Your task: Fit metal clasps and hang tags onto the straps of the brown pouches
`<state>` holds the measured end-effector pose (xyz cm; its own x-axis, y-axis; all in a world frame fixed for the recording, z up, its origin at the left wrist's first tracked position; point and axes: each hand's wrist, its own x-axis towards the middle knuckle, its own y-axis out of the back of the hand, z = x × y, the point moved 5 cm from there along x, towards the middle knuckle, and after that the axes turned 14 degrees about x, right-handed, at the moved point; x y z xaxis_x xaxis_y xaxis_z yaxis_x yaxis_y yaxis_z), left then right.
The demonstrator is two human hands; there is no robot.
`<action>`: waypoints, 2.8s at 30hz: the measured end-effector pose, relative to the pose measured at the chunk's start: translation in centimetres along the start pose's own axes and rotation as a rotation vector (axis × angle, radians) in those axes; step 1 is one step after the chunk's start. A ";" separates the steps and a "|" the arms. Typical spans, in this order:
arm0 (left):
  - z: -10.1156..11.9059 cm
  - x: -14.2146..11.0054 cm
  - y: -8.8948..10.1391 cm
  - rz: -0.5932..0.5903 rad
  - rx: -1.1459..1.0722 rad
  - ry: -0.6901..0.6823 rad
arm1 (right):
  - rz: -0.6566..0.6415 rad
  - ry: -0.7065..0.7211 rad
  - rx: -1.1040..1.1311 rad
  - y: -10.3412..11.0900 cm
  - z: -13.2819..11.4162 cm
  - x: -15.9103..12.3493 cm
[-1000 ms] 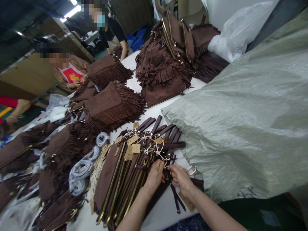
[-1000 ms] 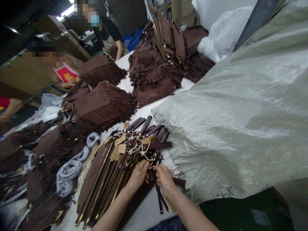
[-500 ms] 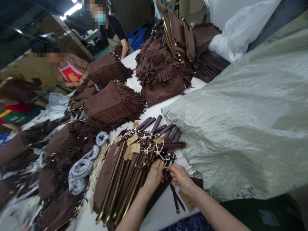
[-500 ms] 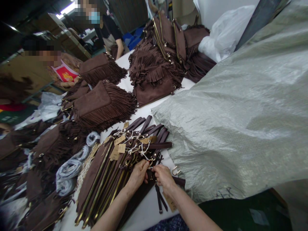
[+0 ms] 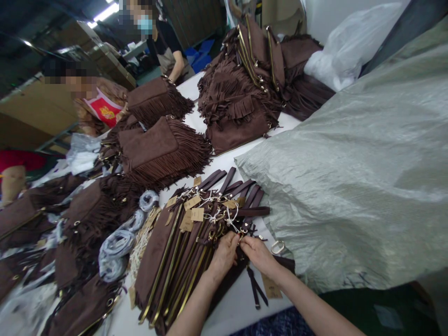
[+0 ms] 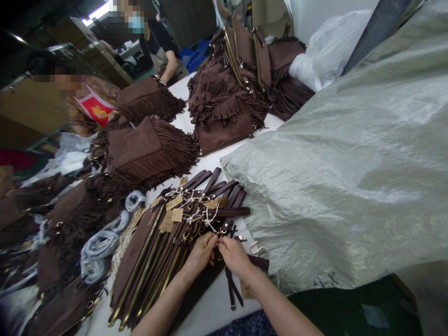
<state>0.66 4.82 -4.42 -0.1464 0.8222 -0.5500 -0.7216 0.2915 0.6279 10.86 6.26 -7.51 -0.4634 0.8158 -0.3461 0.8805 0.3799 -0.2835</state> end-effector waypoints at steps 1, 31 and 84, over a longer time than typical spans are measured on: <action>0.0 -0.1 0.1 -0.004 0.005 -0.005 | -0.011 0.021 -0.029 0.0 0.0 0.0; -0.8 -4.8 -0.1 0.372 0.520 -0.442 | 0.188 0.142 -0.195 1.8 -1.3 -3.0; -1.3 -3.2 -1.8 0.115 0.201 0.101 | 0.244 -0.361 0.415 -0.7 1.9 -2.3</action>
<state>1.55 1.04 -4.47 -0.2943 0.8055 -0.5143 -0.5488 0.2981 0.7810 11.16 3.27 -8.21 -0.3212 0.6311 -0.7061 0.8867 -0.0613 -0.4582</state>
